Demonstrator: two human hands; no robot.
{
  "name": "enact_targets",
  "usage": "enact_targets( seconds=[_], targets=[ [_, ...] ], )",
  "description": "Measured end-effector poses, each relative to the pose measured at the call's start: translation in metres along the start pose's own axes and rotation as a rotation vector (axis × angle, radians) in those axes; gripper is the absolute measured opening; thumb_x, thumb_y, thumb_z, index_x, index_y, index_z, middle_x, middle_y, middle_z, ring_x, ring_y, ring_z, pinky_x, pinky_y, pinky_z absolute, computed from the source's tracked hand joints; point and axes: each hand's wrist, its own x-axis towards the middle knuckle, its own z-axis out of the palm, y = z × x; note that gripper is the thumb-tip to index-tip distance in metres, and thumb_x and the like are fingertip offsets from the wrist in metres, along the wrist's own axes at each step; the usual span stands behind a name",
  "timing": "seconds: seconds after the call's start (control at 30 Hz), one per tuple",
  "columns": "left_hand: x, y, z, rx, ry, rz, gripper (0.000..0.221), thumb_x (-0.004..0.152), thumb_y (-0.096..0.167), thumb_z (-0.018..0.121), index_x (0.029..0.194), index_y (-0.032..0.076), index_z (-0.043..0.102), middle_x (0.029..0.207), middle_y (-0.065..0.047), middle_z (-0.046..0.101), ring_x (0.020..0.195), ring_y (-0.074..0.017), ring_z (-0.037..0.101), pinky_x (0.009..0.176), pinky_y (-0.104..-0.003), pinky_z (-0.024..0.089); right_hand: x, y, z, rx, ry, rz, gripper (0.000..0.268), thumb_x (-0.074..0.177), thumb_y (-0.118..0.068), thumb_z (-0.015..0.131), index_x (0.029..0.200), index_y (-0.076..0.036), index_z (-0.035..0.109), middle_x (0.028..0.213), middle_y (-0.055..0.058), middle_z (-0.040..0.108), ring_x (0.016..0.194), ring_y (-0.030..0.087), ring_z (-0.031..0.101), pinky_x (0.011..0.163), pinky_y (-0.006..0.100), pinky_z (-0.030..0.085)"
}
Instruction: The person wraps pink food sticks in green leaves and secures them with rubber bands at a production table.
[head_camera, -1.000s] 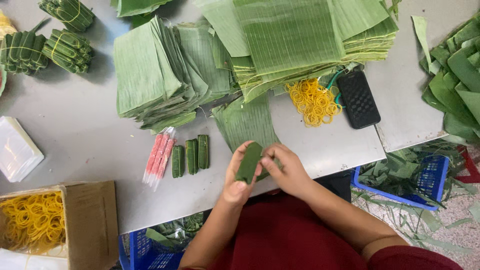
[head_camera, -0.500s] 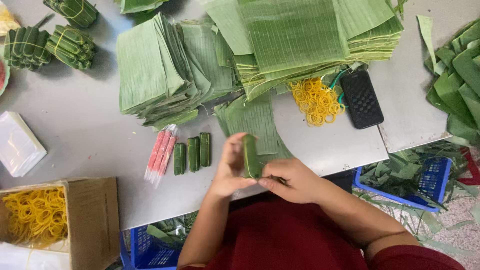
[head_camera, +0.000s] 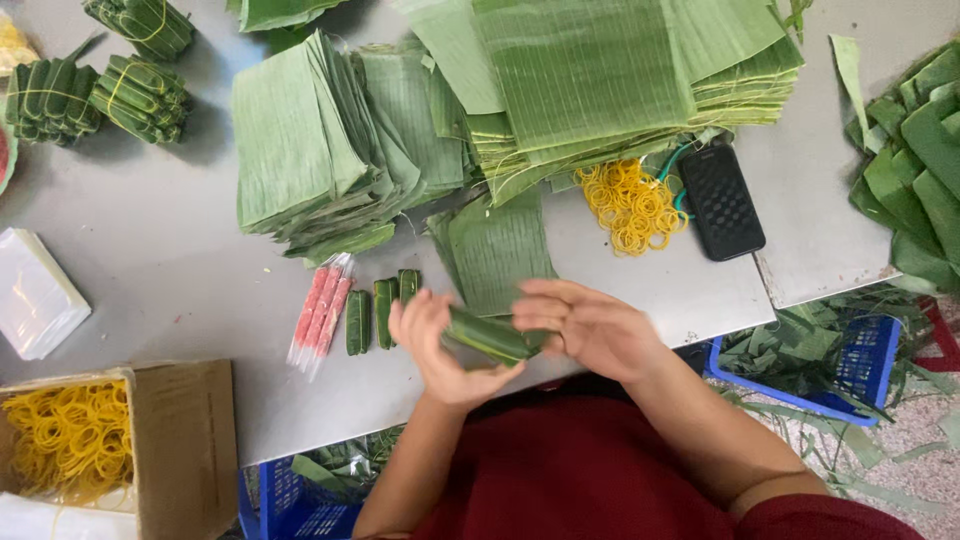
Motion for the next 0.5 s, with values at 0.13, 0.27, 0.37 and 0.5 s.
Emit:
enact_targets(
  seconds=[0.13,0.27,0.37,0.5],
  targets=[
    [-0.009,-0.002,0.000,0.278,0.030,0.448,0.096,0.077,0.074,0.079,0.139,0.009,0.044,0.125,-0.008,0.062,0.130,-0.0283,0.051,0.122,-0.060,0.011,0.014,0.026,-0.002,-0.567,0.038,-0.106,0.084,0.094,-0.039,0.072,0.160,-0.002,0.035,0.138,0.018,0.065,0.118,0.018,0.064,0.091,0.033,0.051],
    [0.009,0.016,-0.001,0.042,-0.197,0.073,0.106,0.064,0.072,0.081,0.137,0.005,0.043,0.134,-0.014,0.062,0.139,-0.0345,0.050,0.122,-0.064,0.006,0.002,0.020,-0.034,-0.505,-0.316,0.048,0.068,0.101,-0.035,0.075,0.147,0.009,0.052,0.139,0.019,0.067,0.131,0.024,0.065,0.114,0.039,0.050],
    [0.023,0.030,-0.006,0.099,-0.439,-0.133,0.109,0.053,0.062,0.090,0.136,0.006,0.045,0.142,-0.015,0.060,0.145,-0.0388,0.044,0.123,-0.068,0.003,-0.003,0.024,-0.042,-0.553,-0.208,0.060,0.065,0.099,-0.030,0.081,0.142,0.014,0.058,0.129,0.021,0.069,0.120,0.026,0.065,0.107,0.043,0.052],
    [0.031,0.025,-0.001,-0.052,-0.471,-0.141,0.118,0.049,0.057,0.097,0.141,0.009,0.041,0.147,-0.015,0.053,0.150,-0.0413,0.038,0.126,-0.068,0.009,-0.005,0.030,-0.004,-0.593,-0.076,-0.062,0.072,0.093,-0.037,0.076,0.146,0.003,0.048,0.135,0.008,0.063,0.124,0.020,0.061,0.107,0.039,0.050]
  ],
)
